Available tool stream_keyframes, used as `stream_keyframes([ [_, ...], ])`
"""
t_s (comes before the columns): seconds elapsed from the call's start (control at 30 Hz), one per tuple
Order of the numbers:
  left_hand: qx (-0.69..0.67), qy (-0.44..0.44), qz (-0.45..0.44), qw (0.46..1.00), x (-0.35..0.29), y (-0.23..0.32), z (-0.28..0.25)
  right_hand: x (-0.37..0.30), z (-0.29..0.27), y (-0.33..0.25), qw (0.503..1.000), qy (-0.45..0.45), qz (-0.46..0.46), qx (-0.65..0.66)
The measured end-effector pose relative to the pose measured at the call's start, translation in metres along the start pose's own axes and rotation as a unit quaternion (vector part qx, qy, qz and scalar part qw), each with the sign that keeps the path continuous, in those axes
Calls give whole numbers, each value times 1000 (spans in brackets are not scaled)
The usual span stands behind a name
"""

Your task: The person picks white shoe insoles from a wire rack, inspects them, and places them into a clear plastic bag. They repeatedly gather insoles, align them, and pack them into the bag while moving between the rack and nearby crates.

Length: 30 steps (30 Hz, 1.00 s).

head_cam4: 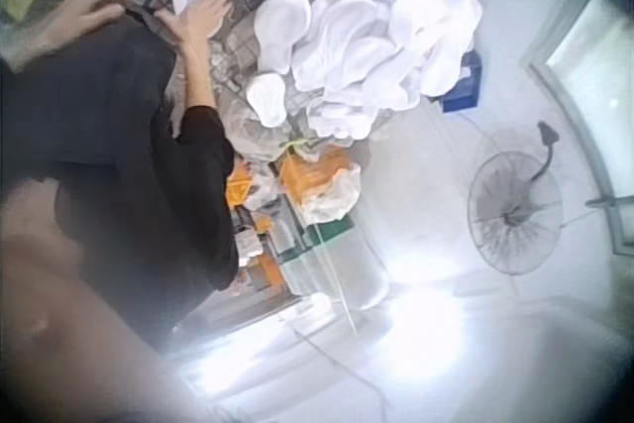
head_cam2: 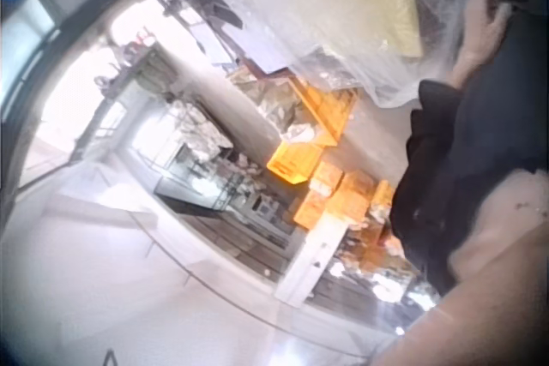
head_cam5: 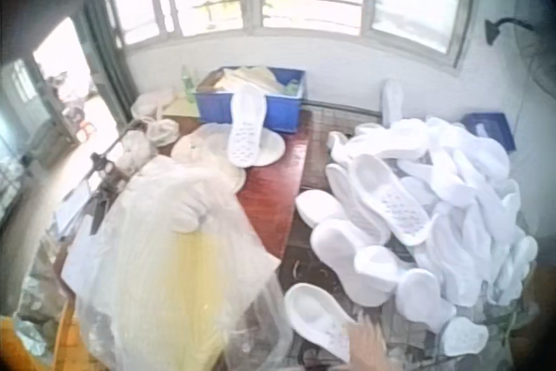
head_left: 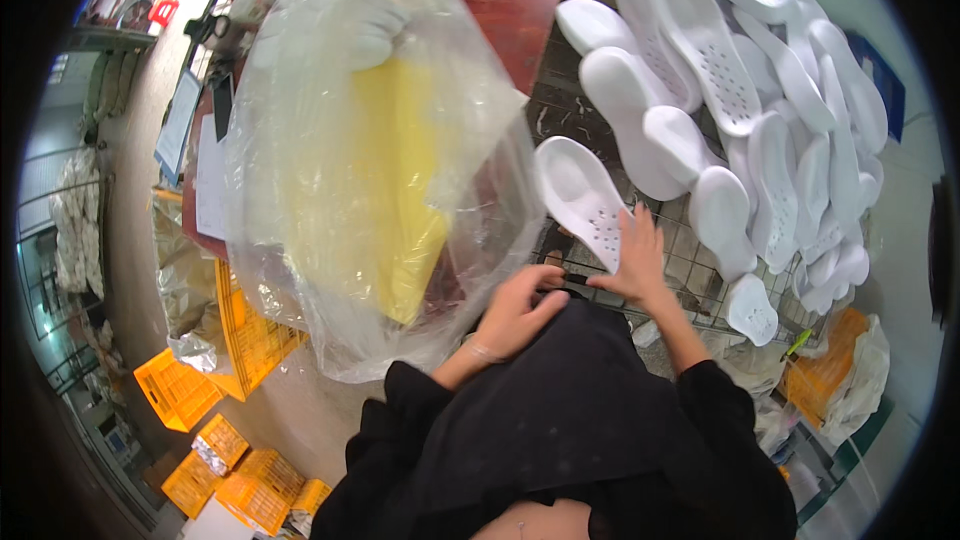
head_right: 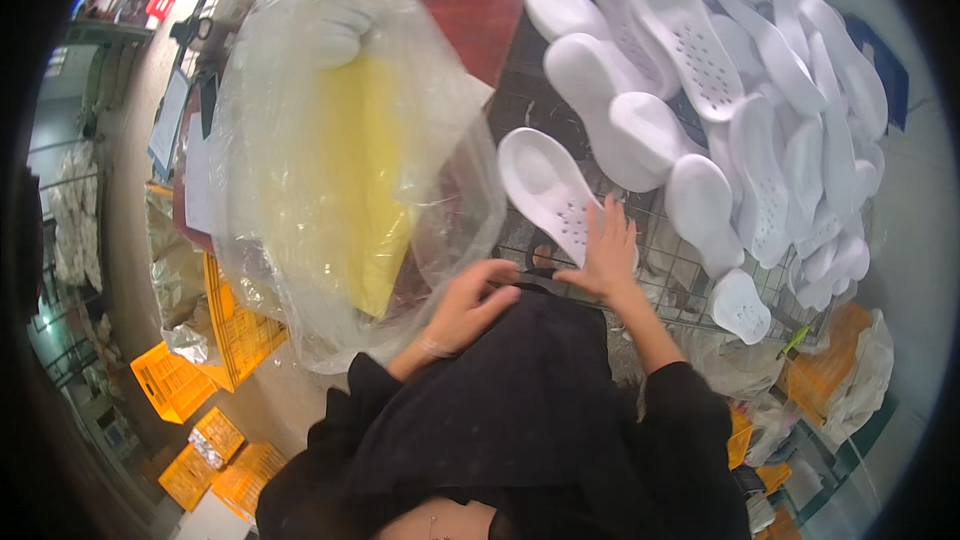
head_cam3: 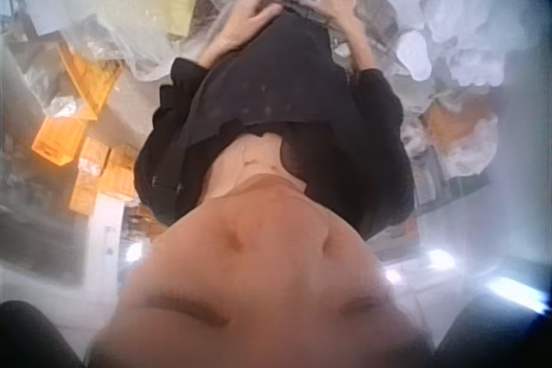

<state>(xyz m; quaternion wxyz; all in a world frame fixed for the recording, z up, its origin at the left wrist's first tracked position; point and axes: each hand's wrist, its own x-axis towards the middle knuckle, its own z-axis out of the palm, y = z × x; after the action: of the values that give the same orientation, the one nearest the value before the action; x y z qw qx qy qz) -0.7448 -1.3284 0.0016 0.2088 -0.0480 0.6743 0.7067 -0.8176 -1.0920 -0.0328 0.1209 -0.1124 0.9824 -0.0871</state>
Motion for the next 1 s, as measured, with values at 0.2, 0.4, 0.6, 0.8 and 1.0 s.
stream_keyframes([
  [0.2,-363,49,-195,910,85,-57,71,-47,20,11,970,-127,-7,207],
  [0.4,-329,92,-152,927,97,-73,57,-34,-17,138,959,236,139,-67],
  [0.6,-267,123,-182,938,89,-30,33,-34,-21,155,948,18,-138,288],
  [0.8,89,276,-134,948,96,-23,14,56,-41,149,991,124,-42,-2],
  [1.0,-89,331,3,939,70,0,-29,49,-86,134,847,404,72,338],
])
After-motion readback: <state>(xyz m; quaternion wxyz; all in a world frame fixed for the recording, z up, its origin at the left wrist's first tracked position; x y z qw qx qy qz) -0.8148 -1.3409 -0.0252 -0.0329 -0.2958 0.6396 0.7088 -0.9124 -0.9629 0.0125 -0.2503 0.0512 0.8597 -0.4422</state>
